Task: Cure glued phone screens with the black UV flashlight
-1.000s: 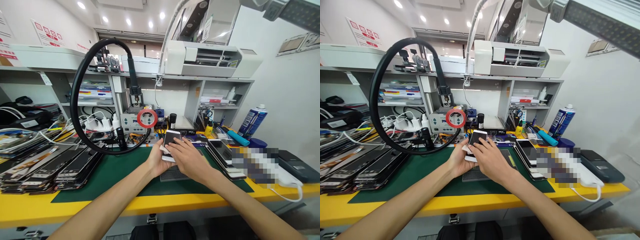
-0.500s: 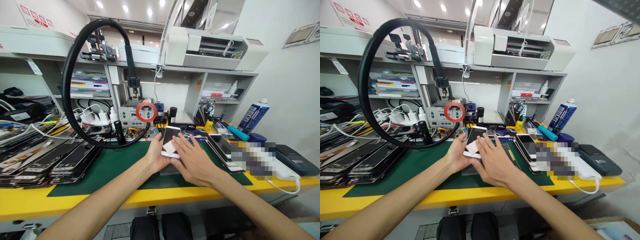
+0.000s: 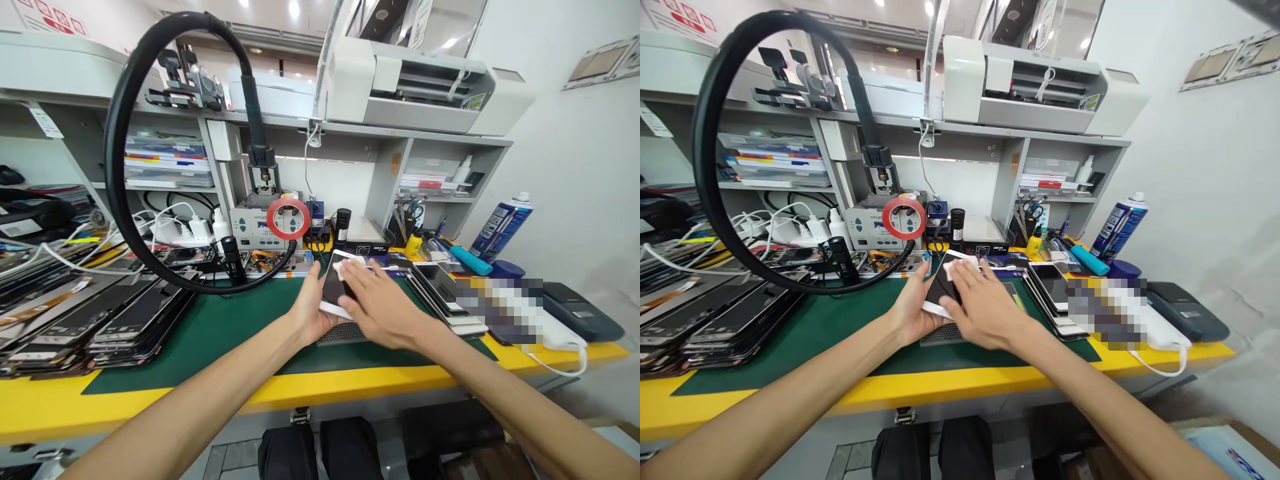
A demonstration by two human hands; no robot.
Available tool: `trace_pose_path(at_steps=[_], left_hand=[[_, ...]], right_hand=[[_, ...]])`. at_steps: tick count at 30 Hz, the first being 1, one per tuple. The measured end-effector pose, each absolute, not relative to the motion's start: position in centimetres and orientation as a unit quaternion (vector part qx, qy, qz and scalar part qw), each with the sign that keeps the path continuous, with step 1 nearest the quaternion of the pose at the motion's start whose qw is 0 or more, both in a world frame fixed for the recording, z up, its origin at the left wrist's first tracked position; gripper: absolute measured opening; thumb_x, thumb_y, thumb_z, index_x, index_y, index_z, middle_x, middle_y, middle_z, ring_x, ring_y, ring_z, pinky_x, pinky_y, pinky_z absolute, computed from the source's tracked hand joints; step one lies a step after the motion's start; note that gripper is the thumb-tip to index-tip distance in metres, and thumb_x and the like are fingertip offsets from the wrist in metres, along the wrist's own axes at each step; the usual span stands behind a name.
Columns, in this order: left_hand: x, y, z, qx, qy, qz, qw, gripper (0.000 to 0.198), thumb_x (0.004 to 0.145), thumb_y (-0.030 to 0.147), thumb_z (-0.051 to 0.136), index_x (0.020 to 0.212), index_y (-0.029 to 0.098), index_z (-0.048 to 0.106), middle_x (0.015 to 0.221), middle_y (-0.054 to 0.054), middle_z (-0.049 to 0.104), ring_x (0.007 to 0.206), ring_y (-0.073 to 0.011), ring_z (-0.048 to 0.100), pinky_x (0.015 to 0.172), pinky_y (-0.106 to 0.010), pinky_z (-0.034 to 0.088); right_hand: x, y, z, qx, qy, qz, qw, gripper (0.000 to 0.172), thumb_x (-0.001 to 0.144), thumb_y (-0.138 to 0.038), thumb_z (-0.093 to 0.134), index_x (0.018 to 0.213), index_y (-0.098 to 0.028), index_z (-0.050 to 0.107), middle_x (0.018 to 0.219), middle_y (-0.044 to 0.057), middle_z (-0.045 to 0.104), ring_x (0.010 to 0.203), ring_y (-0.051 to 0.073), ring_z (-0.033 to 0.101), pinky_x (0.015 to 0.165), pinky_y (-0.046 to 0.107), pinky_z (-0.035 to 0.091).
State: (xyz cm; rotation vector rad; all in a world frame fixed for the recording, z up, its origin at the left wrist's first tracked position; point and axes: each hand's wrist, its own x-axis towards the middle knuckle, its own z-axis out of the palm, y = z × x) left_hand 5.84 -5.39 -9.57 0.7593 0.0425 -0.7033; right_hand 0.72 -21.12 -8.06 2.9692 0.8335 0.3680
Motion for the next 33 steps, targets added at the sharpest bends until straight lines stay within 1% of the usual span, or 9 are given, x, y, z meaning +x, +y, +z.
trace_pose_path(at_steps=[4, 7, 9, 14, 16, 20, 26, 30, 33], left_hand=[[5.9, -5.5, -9.7, 0.338, 0.052, -0.322, 0.883, 0.050, 0.098, 0.059, 0.037, 0.102, 0.015, 0.063, 0.078, -0.005, 0.067, 0.066, -0.0179, 0.066, 0.064, -0.029, 0.054], [6.1, -5.5, -10.0, 0.352, 0.006, -0.335, 0.874, 0.055, 0.097, 0.063, 0.034, 0.116, 0.020, 0.061, 0.086, -0.006, 0.069, 0.070, -0.0226, 0.068, 0.067, -0.039, 0.057], [6.3, -5.5, -10.1, 0.364, -0.015, -0.347, 0.864, 0.059, 0.095, 0.067, 0.031, 0.124, 0.024, 0.059, 0.092, -0.008, 0.071, 0.071, -0.0268, 0.069, 0.064, -0.044, 0.056], [6.5, -5.5, -10.1, 0.371, 0.038, -0.316, 0.872, 0.058, 0.097, 0.064, 0.031, 0.114, 0.017, 0.060, 0.093, -0.011, 0.071, 0.079, -0.0247, 0.071, 0.072, -0.039, 0.058], [6.4, -5.6, -10.0, 0.375, 0.028, -0.324, 0.868, 0.060, 0.096, 0.065, 0.031, 0.111, 0.016, 0.061, 0.087, -0.010, 0.071, 0.073, -0.0253, 0.070, 0.067, -0.041, 0.059], [6.1, -5.5, -9.9, 0.380, 0.000, -0.343, 0.859, 0.062, 0.095, 0.067, 0.028, 0.115, 0.018, 0.060, 0.076, -0.009, 0.068, 0.060, -0.0278, 0.067, 0.053, -0.043, 0.055], [6.4, -5.5, -10.2, 0.363, 0.039, -0.324, 0.873, 0.057, 0.095, 0.066, 0.033, 0.112, 0.018, 0.057, 0.087, -0.008, 0.069, 0.073, -0.0219, 0.070, 0.069, -0.037, 0.059], [6.4, -5.5, -10.1, 0.354, 0.034, -0.328, 0.875, 0.058, 0.095, 0.067, 0.032, 0.111, 0.017, 0.058, 0.086, -0.008, 0.069, 0.070, -0.0219, 0.069, 0.066, -0.038, 0.058], [6.2, -5.5, -10.0, 0.356, 0.014, -0.340, 0.870, 0.059, 0.095, 0.067, 0.030, 0.110, 0.018, 0.061, 0.081, -0.008, 0.068, 0.065, -0.0232, 0.067, 0.061, -0.039, 0.057]], right_hand=[[0.7, -20.6, -7.7, 0.933, 0.354, 0.059, -0.012, 0.072, 0.103, -0.056, 0.016, 0.157, -0.009, 0.017, 0.162, 0.007, 0.008, 0.153, 0.025, 0.004, 0.128, 0.048, 0.007], [2.4, -20.6, -7.2, 0.952, 0.300, 0.053, -0.037, 0.070, 0.104, -0.055, 0.013, 0.158, -0.011, 0.017, 0.162, 0.005, 0.007, 0.154, 0.024, 0.004, 0.128, 0.049, 0.006], [3.3, -20.4, -6.9, 0.958, 0.278, 0.054, -0.044, 0.073, 0.104, -0.055, 0.011, 0.157, -0.005, 0.017, 0.162, 0.011, 0.008, 0.153, 0.027, 0.005, 0.127, 0.051, 0.007], [2.4, -19.7, -7.1, 0.936, 0.348, 0.023, -0.055, 0.078, 0.102, -0.061, 0.016, 0.158, -0.007, 0.013, 0.162, 0.008, 0.003, 0.153, 0.024, 0.002, 0.129, 0.044, 0.005], [2.8, -20.0, -7.2, 0.938, 0.340, 0.022, -0.060, 0.075, 0.102, -0.060, 0.015, 0.158, -0.010, 0.015, 0.162, 0.007, 0.007, 0.154, 0.023, 0.003, 0.129, 0.044, 0.003], [4.5, -20.9, -6.8, 0.959, 0.272, 0.042, -0.067, 0.078, 0.102, -0.059, 0.008, 0.156, -0.003, 0.018, 0.161, 0.015, 0.011, 0.153, 0.030, 0.007, 0.126, 0.054, 0.007], [-0.2, -20.7, -7.4, 0.931, 0.359, 0.012, -0.059, 0.079, 0.102, -0.062, 0.019, 0.158, -0.007, 0.012, 0.162, 0.010, 0.004, 0.153, 0.024, -0.001, 0.129, 0.044, 0.002], [-0.3, -21.9, -7.3, 0.934, 0.354, 0.016, -0.054, 0.071, 0.104, -0.056, 0.018, 0.158, -0.010, 0.017, 0.162, 0.009, 0.012, 0.153, 0.023, 0.008, 0.129, 0.045, 0.005], [0.9, -22.6, -7.1, 0.953, 0.295, 0.044, -0.053, 0.074, 0.104, -0.054, 0.013, 0.155, -0.001, 0.021, 0.160, 0.017, 0.015, 0.152, 0.029, 0.011, 0.127, 0.053, 0.013]])
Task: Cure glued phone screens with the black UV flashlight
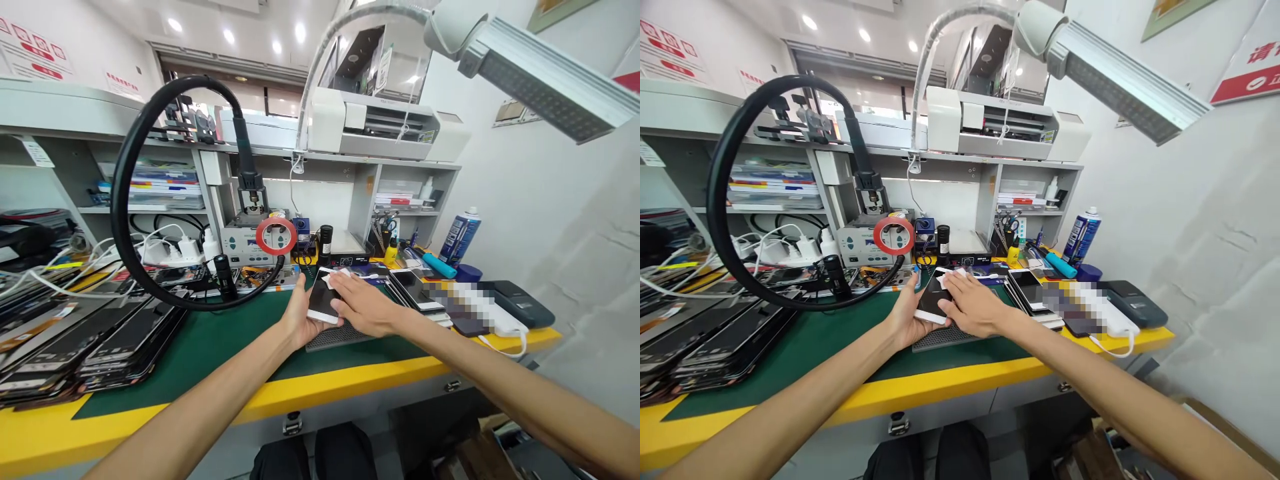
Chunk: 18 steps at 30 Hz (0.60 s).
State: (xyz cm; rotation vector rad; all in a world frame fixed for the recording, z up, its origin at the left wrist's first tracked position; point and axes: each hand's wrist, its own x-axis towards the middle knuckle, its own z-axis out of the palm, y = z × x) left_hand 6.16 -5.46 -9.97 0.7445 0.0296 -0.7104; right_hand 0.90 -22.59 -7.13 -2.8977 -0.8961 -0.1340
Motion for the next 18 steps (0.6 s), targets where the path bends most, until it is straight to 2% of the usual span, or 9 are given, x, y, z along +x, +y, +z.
trace_pose_path(at_steps=[4, 7, 10, 12, 15, 18], left_hand=[[6.1, -5.4, -9.9, 0.354, 0.012, -0.344, 0.870, 0.058, 0.096, 0.065, 0.032, 0.106, 0.016, 0.061, 0.078, -0.007, 0.066, 0.064, -0.0204, 0.065, 0.059, -0.034, 0.056], [6.1, -5.4, -9.9, 0.354, 0.003, -0.352, 0.866, 0.058, 0.096, 0.064, 0.031, 0.109, 0.015, 0.061, 0.084, -0.009, 0.067, 0.068, -0.0224, 0.067, 0.062, -0.038, 0.057], [5.9, -5.2, -9.8, 0.357, -0.009, -0.354, 0.864, 0.058, 0.096, 0.064, 0.029, 0.112, 0.018, 0.059, 0.083, -0.008, 0.067, 0.067, -0.0237, 0.067, 0.061, -0.040, 0.057], [5.8, -5.0, -9.7, 0.366, -0.017, -0.364, 0.857, 0.060, 0.095, 0.066, 0.030, 0.114, 0.016, 0.057, 0.082, -0.011, 0.067, 0.066, -0.0260, 0.067, 0.061, -0.041, 0.056], [5.6, -4.8, -9.4, 0.379, -0.013, -0.375, 0.846, 0.064, 0.095, 0.065, 0.028, 0.118, 0.011, 0.053, 0.084, -0.018, 0.067, 0.067, -0.0283, 0.067, 0.064, -0.042, 0.056], [5.6, -4.8, -9.2, 0.383, 0.009, -0.375, 0.844, 0.063, 0.097, 0.061, 0.022, 0.119, 0.009, 0.050, 0.084, -0.020, 0.067, 0.068, -0.0272, 0.068, 0.068, -0.041, 0.057]], right_hand=[[-0.4, -22.2, -7.8, -0.933, -0.353, -0.056, 0.034, 0.074, 0.103, -0.055, 0.024, 0.156, -0.005, 0.020, 0.161, 0.013, 0.012, 0.153, 0.028, 0.007, 0.128, 0.049, 0.011], [-1.2, -22.2, -8.0, -0.919, -0.389, -0.066, 0.019, 0.070, 0.104, -0.052, 0.024, 0.157, -0.007, 0.020, 0.161, 0.011, 0.012, 0.153, 0.024, 0.007, 0.129, 0.047, 0.006], [0.3, -23.3, -7.7, -0.935, -0.349, -0.060, 0.028, 0.069, 0.103, -0.053, 0.024, 0.157, -0.009, 0.022, 0.162, 0.008, 0.014, 0.153, 0.022, 0.009, 0.129, 0.043, 0.005], [2.2, -24.6, -7.5, -0.953, -0.293, -0.066, 0.044, 0.070, 0.103, -0.055, 0.021, 0.156, -0.009, 0.026, 0.161, 0.009, 0.019, 0.152, 0.024, 0.014, 0.129, 0.045, 0.008], [4.8, -26.2, -7.1, -0.974, -0.192, -0.095, 0.069, 0.074, 0.103, -0.056, 0.017, 0.150, -0.002, 0.036, 0.155, 0.020, 0.030, 0.149, 0.033, 0.023, 0.124, 0.056, 0.017], [6.4, -26.5, -6.7, -0.977, -0.123, -0.139, 0.105, 0.064, 0.104, -0.052, 0.032, 0.145, -0.006, 0.042, 0.150, 0.022, 0.038, 0.144, 0.034, 0.032, 0.119, 0.058, 0.025]])
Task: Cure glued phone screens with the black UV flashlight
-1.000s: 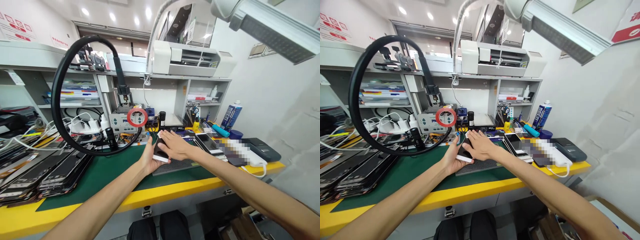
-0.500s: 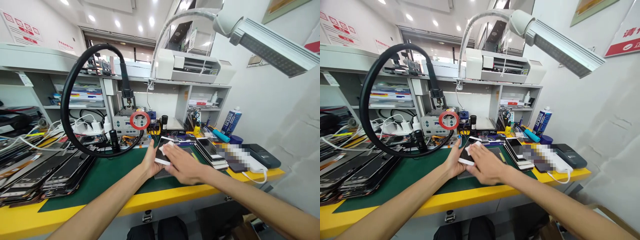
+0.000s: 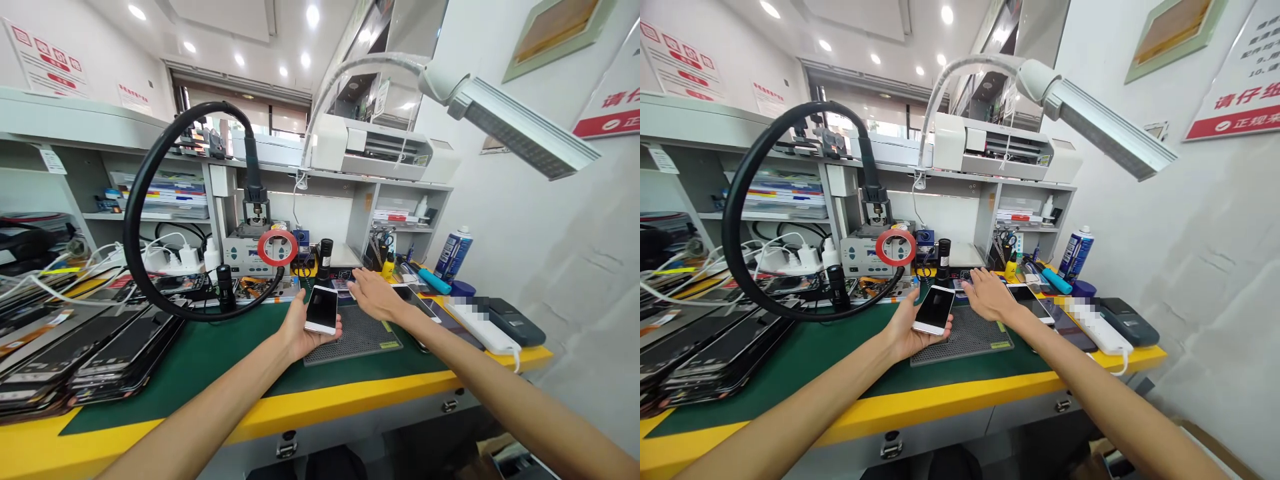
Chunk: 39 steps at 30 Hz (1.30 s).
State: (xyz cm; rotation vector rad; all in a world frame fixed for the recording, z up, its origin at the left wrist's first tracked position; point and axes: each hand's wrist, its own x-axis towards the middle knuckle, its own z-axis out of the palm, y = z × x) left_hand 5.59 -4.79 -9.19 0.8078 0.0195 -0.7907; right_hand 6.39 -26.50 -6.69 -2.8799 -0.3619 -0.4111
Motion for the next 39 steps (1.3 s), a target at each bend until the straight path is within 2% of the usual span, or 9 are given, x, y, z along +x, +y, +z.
trace_pose_path(at_steps=[4, 9, 16, 23, 26, 29, 32, 36, 39], left_hand=[[5.7, -4.9, -9.0, 0.381, 0.028, -0.377, 0.844, 0.060, 0.098, 0.058, 0.022, 0.118, 0.009, 0.050, 0.085, -0.020, 0.066, 0.069, -0.0268, 0.068, 0.069, -0.041, 0.057], [5.6, -4.9, -8.9, 0.381, 0.034, -0.376, 0.844, 0.061, 0.098, 0.058, 0.023, 0.117, 0.008, 0.051, 0.083, -0.020, 0.066, 0.069, -0.0269, 0.067, 0.068, -0.040, 0.057], [5.8, -4.9, -9.0, 0.376, 0.043, -0.375, 0.846, 0.063, 0.098, 0.059, 0.021, 0.117, 0.008, 0.051, 0.082, -0.019, 0.067, 0.067, -0.0269, 0.067, 0.067, -0.040, 0.057], [6.1, -4.9, -9.2, 0.371, 0.049, -0.381, 0.846, 0.066, 0.097, 0.061, 0.022, 0.121, 0.007, 0.051, 0.082, -0.019, 0.067, 0.067, -0.0275, 0.067, 0.067, -0.042, 0.057], [5.9, -4.9, -9.2, 0.372, 0.043, -0.375, 0.848, 0.064, 0.097, 0.060, 0.023, 0.125, 0.009, 0.049, 0.083, -0.018, 0.068, 0.067, -0.0278, 0.068, 0.067, -0.042, 0.057], [5.7, -5.0, -9.1, 0.380, 0.031, -0.364, 0.850, 0.062, 0.098, 0.057, 0.022, 0.129, 0.009, 0.047, 0.085, -0.018, 0.068, 0.068, -0.0277, 0.069, 0.068, -0.042, 0.058], [5.7, -5.2, -9.2, 0.391, 0.029, -0.360, 0.846, 0.062, 0.099, 0.055, 0.021, 0.129, 0.008, 0.048, 0.088, -0.020, 0.069, 0.069, -0.0278, 0.070, 0.069, -0.043, 0.058], [5.8, -5.4, -9.4, 0.394, 0.029, -0.367, 0.842, 0.062, 0.099, 0.055, 0.022, 0.126, 0.007, 0.051, 0.091, -0.021, 0.069, 0.071, -0.0285, 0.071, 0.071, -0.044, 0.059], [5.9, -5.4, -9.5, 0.390, 0.015, -0.370, 0.843, 0.059, 0.099, 0.054, 0.022, 0.124, 0.010, 0.052, 0.092, -0.021, 0.069, 0.073, -0.0288, 0.071, 0.073, -0.045, 0.058]], right_hand=[[8.5, -25.0, -6.1, -0.963, -0.074, -0.183, 0.185, 0.043, 0.099, -0.043, 0.054, 0.133, -0.017, 0.052, 0.136, 0.011, 0.051, 0.127, 0.025, 0.050, 0.110, 0.051, 0.041], [12.5, -23.0, -6.0, -0.937, -0.076, -0.103, 0.326, 0.039, 0.097, -0.039, 0.059, 0.127, -0.014, 0.055, 0.125, 0.010, 0.056, 0.110, 0.020, 0.059, 0.095, 0.041, 0.054], [14.4, -22.6, -6.5, -0.883, -0.157, 0.003, 0.443, 0.036, 0.098, -0.039, 0.059, 0.122, -0.013, 0.057, 0.113, 0.008, 0.060, 0.097, 0.016, 0.062, 0.084, 0.034, 0.057], [14.8, -22.5, -7.0, -0.843, -0.167, -0.085, 0.505, 0.030, 0.095, -0.036, 0.063, 0.111, -0.011, 0.061, 0.108, 0.007, 0.062, 0.100, 0.017, 0.062, 0.092, 0.038, 0.054], [14.5, -22.6, -6.0, -0.806, -0.154, -0.163, 0.548, 0.034, 0.092, -0.038, 0.066, 0.112, -0.011, 0.060, 0.109, 0.007, 0.063, 0.101, 0.017, 0.063, 0.095, 0.039, 0.052], [14.1, -22.9, -4.7, -0.758, -0.124, -0.252, 0.589, 0.049, 0.086, -0.053, 0.068, 0.111, -0.013, 0.056, 0.109, 0.008, 0.064, 0.103, 0.019, 0.061, 0.095, 0.035, 0.051], [13.6, -23.2, -3.8, -0.721, -0.112, -0.287, 0.621, 0.060, 0.082, -0.065, 0.065, 0.114, -0.016, 0.053, 0.106, 0.007, 0.064, 0.100, 0.019, 0.061, 0.088, 0.032, 0.052], [13.0, -22.9, -3.8, -0.700, -0.134, -0.257, 0.653, 0.061, 0.076, -0.063, 0.071, 0.114, -0.016, 0.058, 0.097, 0.005, 0.065, 0.091, 0.018, 0.063, 0.078, 0.029, 0.054], [12.5, -22.5, -4.0, -0.687, -0.156, -0.261, 0.660, 0.058, 0.075, -0.058, 0.075, 0.113, -0.017, 0.060, 0.102, 0.005, 0.066, 0.094, 0.016, 0.063, 0.084, 0.029, 0.053]])
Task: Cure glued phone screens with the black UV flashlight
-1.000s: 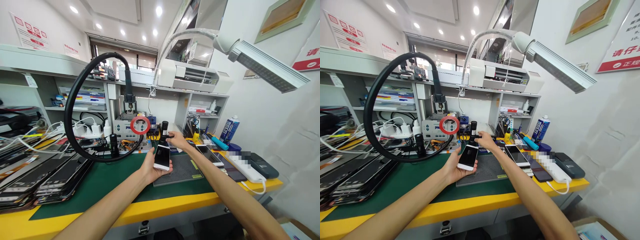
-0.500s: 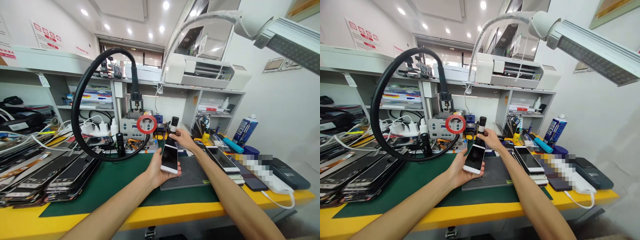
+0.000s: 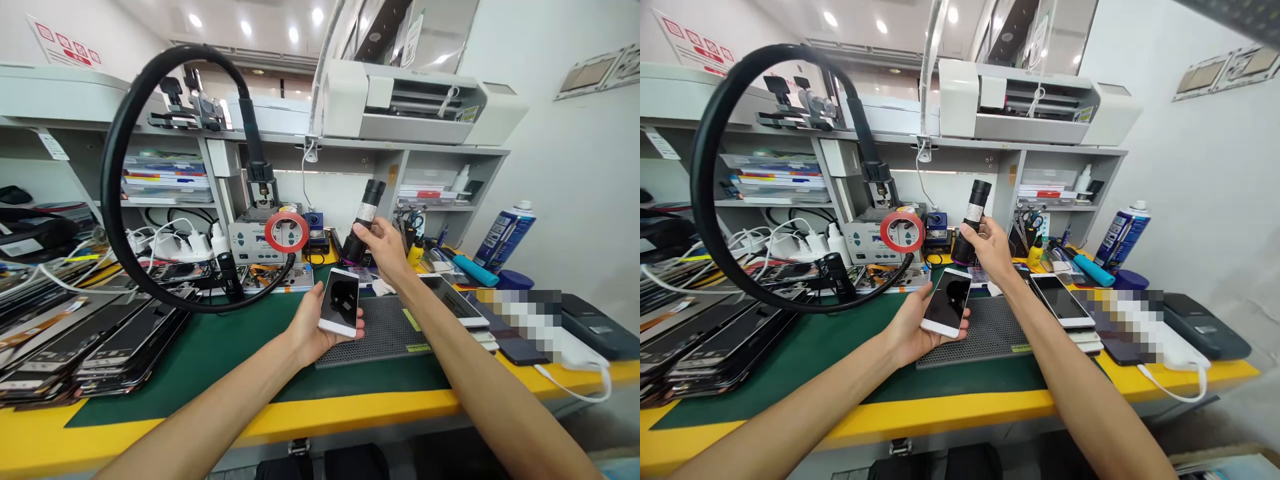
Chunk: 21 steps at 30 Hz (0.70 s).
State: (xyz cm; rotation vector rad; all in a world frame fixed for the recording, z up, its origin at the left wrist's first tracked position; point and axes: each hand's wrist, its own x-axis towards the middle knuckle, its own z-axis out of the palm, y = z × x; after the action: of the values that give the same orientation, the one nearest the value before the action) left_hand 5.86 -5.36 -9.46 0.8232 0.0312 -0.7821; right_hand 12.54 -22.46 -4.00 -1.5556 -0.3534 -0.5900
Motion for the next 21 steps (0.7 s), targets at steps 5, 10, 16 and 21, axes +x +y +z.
trace_pose_path(at_steps=[5, 10, 16, 21], left_hand=[[5.9, -5.3, -9.3, 0.387, 0.012, -0.376, 0.842, 0.058, 0.099, 0.053, 0.023, 0.121, 0.009, 0.054, 0.093, -0.021, 0.069, 0.074, -0.0300, 0.071, 0.075, -0.046, 0.057], [5.9, -5.4, -9.2, 0.384, 0.009, -0.382, 0.840, 0.059, 0.099, 0.052, 0.021, 0.122, 0.008, 0.055, 0.096, -0.023, 0.069, 0.078, -0.0315, 0.072, 0.080, -0.048, 0.056], [5.9, -5.3, -9.0, 0.378, -0.001, -0.389, 0.840, 0.059, 0.100, 0.048, 0.021, 0.124, 0.005, 0.055, 0.100, -0.024, 0.068, 0.082, -0.0333, 0.072, 0.085, -0.050, 0.055], [6.1, -5.2, -9.4, 0.379, 0.005, -0.392, 0.838, 0.058, 0.100, 0.048, 0.024, 0.118, 0.005, 0.058, 0.098, -0.023, 0.069, 0.081, -0.0331, 0.072, 0.084, -0.050, 0.056]], right_hand=[[11.7, -21.9, -4.1, -0.680, -0.167, -0.284, 0.655, 0.048, 0.080, -0.054, 0.074, 0.108, -0.018, 0.060, 0.100, 0.003, 0.067, 0.093, 0.014, 0.063, 0.087, 0.028, 0.053], [10.9, -21.1, -4.2, -0.684, -0.169, -0.285, 0.651, 0.048, 0.080, -0.054, 0.074, 0.105, -0.017, 0.057, 0.091, 0.003, 0.068, 0.084, 0.015, 0.065, 0.076, 0.026, 0.055], [10.5, -20.2, -4.4, -0.678, -0.167, -0.327, 0.637, 0.046, 0.083, -0.057, 0.069, 0.101, -0.018, 0.053, 0.094, 0.003, 0.066, 0.086, 0.014, 0.065, 0.077, 0.025, 0.055], [11.4, -20.8, -4.9, -0.682, -0.151, -0.348, 0.625, 0.046, 0.087, -0.060, 0.064, 0.101, -0.019, 0.050, 0.094, 0.003, 0.066, 0.085, 0.015, 0.066, 0.075, 0.027, 0.057]])
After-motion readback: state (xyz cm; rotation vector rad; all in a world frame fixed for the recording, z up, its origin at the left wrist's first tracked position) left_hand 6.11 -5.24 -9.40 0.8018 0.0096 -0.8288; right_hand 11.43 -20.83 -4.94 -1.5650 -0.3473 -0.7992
